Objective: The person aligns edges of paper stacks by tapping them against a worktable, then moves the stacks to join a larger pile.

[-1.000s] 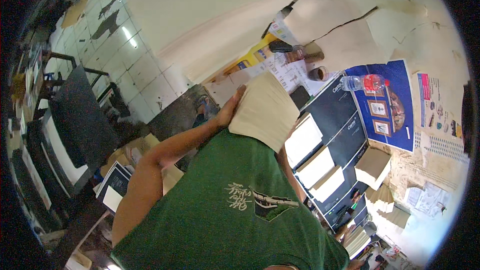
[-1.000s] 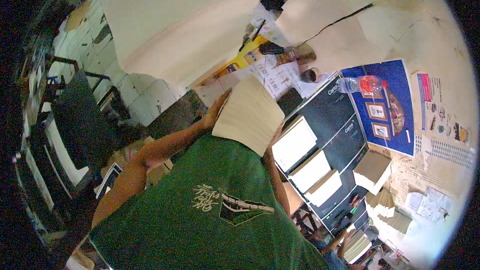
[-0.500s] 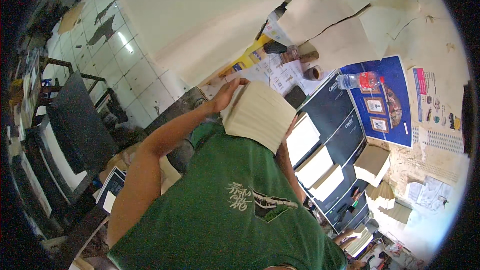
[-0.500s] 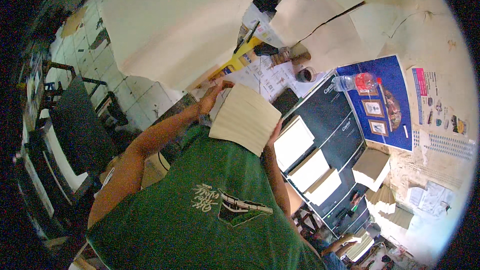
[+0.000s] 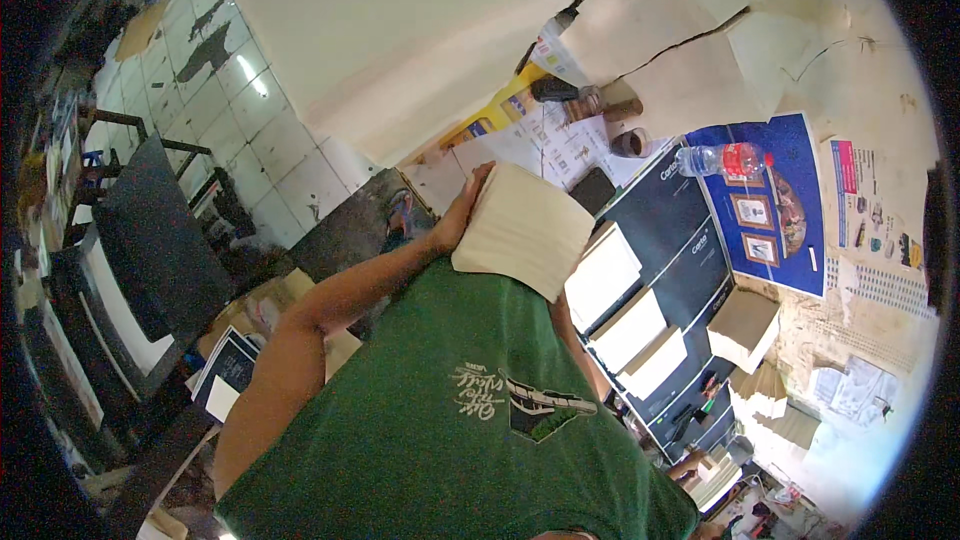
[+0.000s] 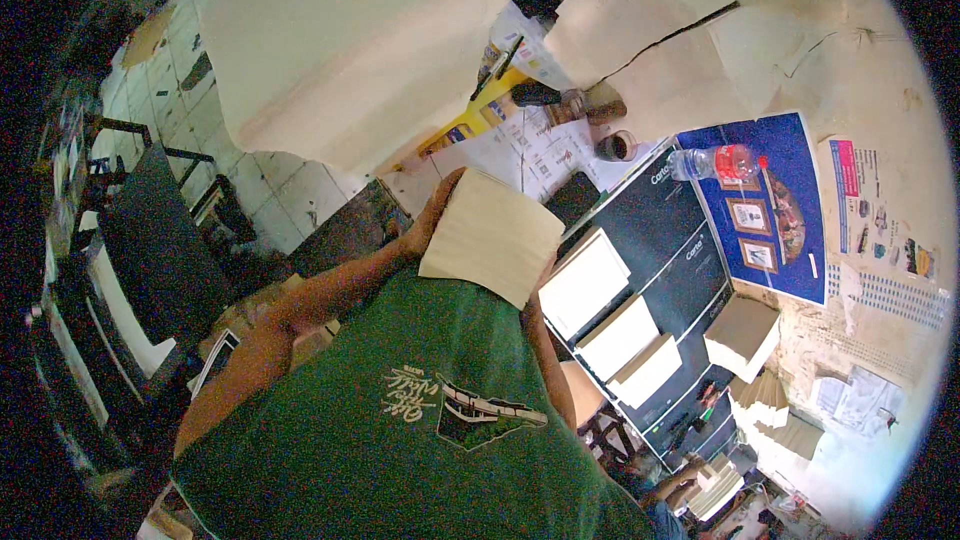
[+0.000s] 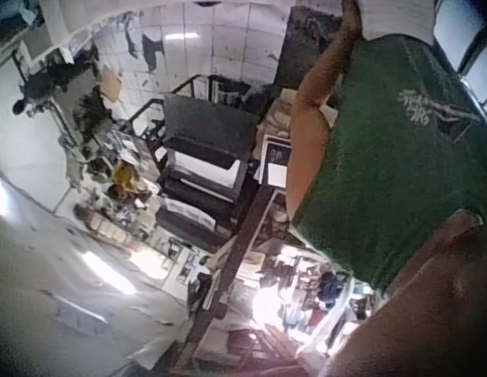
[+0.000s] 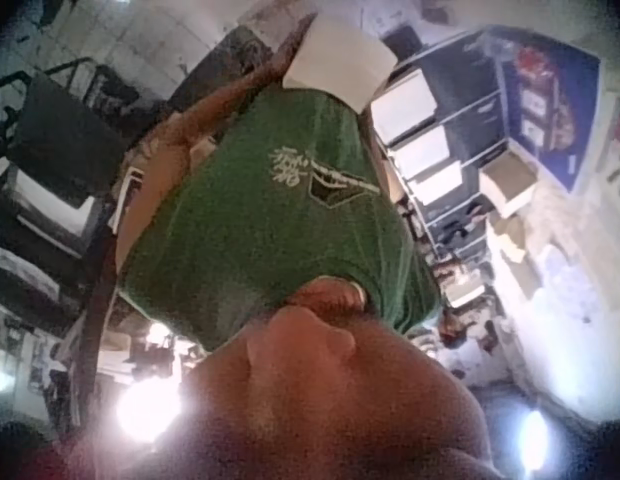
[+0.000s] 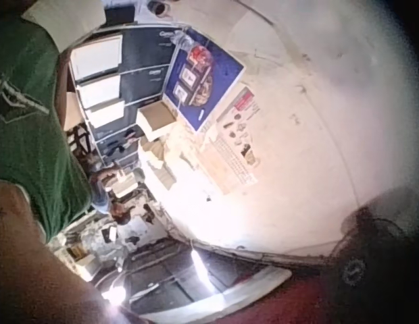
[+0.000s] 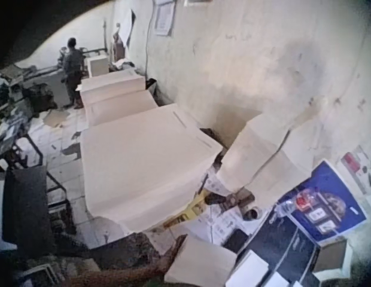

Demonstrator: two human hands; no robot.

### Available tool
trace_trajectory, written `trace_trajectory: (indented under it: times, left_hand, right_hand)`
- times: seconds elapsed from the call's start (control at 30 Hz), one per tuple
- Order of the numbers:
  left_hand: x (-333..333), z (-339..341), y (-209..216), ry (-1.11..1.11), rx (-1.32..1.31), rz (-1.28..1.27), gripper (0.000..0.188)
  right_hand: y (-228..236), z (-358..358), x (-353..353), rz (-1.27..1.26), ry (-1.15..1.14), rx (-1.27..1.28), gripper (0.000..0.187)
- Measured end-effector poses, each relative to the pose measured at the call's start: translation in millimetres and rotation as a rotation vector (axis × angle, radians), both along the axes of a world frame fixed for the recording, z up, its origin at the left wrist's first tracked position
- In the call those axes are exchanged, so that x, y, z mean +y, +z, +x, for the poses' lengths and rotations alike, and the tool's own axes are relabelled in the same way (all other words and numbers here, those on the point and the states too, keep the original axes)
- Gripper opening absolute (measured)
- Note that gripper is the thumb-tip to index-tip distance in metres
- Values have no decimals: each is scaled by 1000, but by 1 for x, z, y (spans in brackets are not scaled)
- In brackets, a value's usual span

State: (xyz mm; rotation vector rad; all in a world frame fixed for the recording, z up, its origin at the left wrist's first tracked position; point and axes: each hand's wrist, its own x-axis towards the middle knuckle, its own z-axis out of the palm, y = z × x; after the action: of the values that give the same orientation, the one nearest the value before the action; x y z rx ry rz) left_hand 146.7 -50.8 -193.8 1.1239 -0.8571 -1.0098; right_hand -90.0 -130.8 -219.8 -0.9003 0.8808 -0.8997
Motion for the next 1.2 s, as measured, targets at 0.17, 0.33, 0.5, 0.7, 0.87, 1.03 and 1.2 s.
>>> trace_trajectory:
  times: [0.17,0.33,0.5,0.7,0.87,1.03,1.2]
  left_hand:
    - [-1,3,3,-18,59,16,70]
    - [-14,42,-30,-100,-125,135,44]
    - [-33,72,-21,-237,-522,35,34]
    - [-29,76,-24,-364,-726,120,62]
    - [-15,78,-3,-537,-946,114,98]
    - [-10,89,-2,-708,-998,57,134]
    - [-9,92,-1,-742,-1074,-13,156]
  right_hand:
    - [4,0,3,-7,20,13,70]
    - [19,-1,-30,-48,164,52,70]
    - [109,14,-95,-564,719,360,80]
    - [232,72,-39,-1120,1094,1237,115]
    - [229,71,-21,-1194,1137,1346,124]
    - [220,74,-11,-1252,1059,1371,126]
    - [222,80,-8,-1215,1065,1376,129]
